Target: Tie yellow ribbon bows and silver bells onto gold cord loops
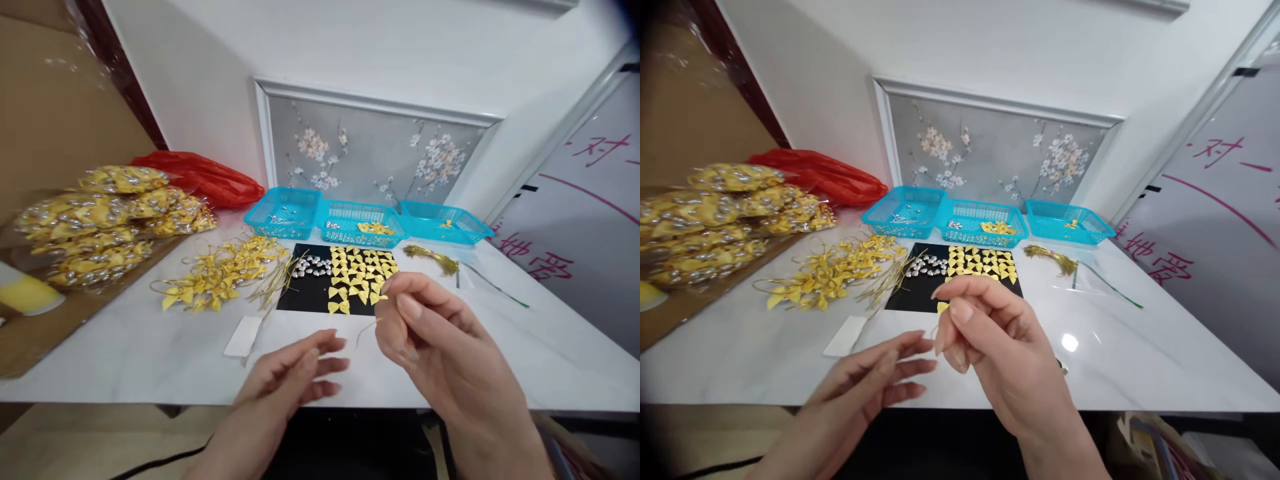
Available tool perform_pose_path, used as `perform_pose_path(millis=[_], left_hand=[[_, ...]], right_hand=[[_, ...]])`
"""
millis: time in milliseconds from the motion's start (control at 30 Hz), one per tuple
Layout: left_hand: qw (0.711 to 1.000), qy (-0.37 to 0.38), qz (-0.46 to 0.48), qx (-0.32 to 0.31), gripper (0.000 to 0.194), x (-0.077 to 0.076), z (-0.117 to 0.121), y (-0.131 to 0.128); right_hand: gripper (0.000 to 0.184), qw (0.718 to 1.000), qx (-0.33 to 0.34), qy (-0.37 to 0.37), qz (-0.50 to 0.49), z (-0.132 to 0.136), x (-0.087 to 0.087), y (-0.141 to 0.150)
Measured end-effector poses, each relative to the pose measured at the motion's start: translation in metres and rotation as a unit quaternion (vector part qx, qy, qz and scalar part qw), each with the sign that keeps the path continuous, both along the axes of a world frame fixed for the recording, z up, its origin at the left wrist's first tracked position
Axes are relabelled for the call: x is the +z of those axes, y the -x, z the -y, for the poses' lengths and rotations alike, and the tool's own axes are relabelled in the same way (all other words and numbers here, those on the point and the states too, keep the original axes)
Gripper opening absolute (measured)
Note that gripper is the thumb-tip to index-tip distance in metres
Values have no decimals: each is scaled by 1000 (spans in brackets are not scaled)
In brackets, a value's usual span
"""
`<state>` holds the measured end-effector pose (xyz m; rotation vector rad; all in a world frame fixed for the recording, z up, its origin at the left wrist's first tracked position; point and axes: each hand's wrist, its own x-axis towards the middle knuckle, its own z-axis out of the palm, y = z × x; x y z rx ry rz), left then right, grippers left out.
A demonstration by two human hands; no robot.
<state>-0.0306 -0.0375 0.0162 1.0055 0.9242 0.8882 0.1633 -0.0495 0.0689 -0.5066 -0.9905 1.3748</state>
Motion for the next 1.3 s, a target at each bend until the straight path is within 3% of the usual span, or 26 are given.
perform_pose_path(millis=[67, 167, 400, 633, 700, 833, 933, 1033, 1100, 1167, 1233, 1300], left_hand=[[991, 75, 108, -39, 35, 3, 3, -14], [980, 116, 158, -41, 30, 3, 1, -18], [993, 91, 80, -7, 22, 2, -6, -21], [998, 35, 42, -8, 31, -1, -9, -17], [996, 36, 77, 1, 28, -1, -10, -13], [967, 124, 223, -20, 21, -3, -9, -6], [946, 151, 284, -31, 18, -6, -9, -7], [968, 117, 222, -13, 17, -9, -12, -12], [994, 33, 102, 8, 14, -9, -15, -15], [996, -77, -40, -2, 11, -9, -18, -18], [974, -164, -137, -73, 16, -9, -17, -21], [954, -201, -160, -157, 22, -9, -12, -23]], right_hand=[[12, 1000, 11, -2, -3, -2, 1, 3], [12, 1000, 15, 4, 0, -5, -1, 6], [12, 1000, 0, 10, 4, -9, -7, 9], [11, 999, -38, 11, 25, -1, -9, 4], [12, 997, -64, 23, 41, 3, -16, 2], [21, 987, -120, 80, 69, 10, -48, 0], [30, 984, -96, 131, 78, 16, -74, 6], [40, 983, -67, 159, 68, 21, -85, 12], [43, 983, -76, 162, 49, 24, -82, 13], [43, 985, -78, 156, 13, 26, -76, 12], [38, 986, -63, 149, -29, 26, -69, 10], [33, 987, -40, 145, -62, 24, -64, 9]])
